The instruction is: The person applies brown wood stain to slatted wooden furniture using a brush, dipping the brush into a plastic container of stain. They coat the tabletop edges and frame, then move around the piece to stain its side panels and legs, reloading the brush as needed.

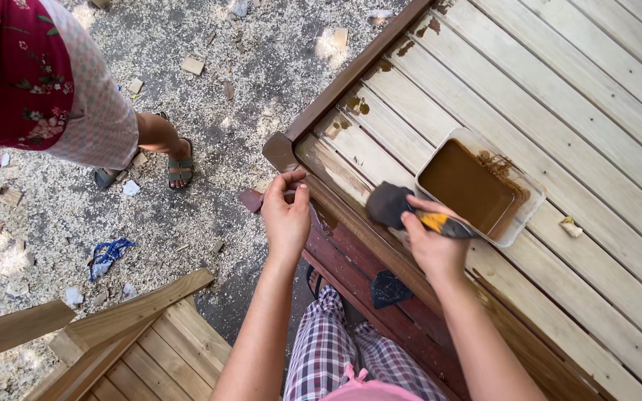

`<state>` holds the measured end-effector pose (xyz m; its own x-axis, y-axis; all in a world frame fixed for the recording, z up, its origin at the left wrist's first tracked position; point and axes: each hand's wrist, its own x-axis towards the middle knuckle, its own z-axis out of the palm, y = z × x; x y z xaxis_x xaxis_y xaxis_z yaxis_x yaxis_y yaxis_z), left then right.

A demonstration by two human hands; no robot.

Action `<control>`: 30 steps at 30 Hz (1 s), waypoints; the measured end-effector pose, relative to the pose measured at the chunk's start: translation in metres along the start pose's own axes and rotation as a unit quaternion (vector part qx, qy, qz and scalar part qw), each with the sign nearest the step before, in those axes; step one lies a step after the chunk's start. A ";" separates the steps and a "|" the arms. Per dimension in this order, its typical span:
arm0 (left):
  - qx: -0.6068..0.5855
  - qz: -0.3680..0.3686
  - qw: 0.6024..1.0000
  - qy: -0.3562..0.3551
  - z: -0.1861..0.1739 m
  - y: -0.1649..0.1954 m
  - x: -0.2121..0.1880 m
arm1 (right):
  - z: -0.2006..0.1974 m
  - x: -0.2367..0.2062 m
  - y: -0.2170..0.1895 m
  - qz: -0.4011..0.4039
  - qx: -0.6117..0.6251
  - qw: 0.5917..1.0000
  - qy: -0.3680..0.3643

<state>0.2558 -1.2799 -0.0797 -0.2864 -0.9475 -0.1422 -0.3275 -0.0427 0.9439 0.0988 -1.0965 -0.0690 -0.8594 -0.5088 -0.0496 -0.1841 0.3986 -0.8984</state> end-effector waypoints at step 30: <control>0.011 0.007 0.996 -0.085 0.047 0.022 -0.021 | -0.094 0.038 -0.012 0.117 0.228 0.964 0.066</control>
<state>0.2123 -1.2466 -0.0696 -0.4395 -0.8801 -0.1795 -0.3407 -0.0215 0.9399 0.0232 -1.0491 -0.0189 -0.9107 -0.3318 -0.2459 0.2255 0.0993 -0.9692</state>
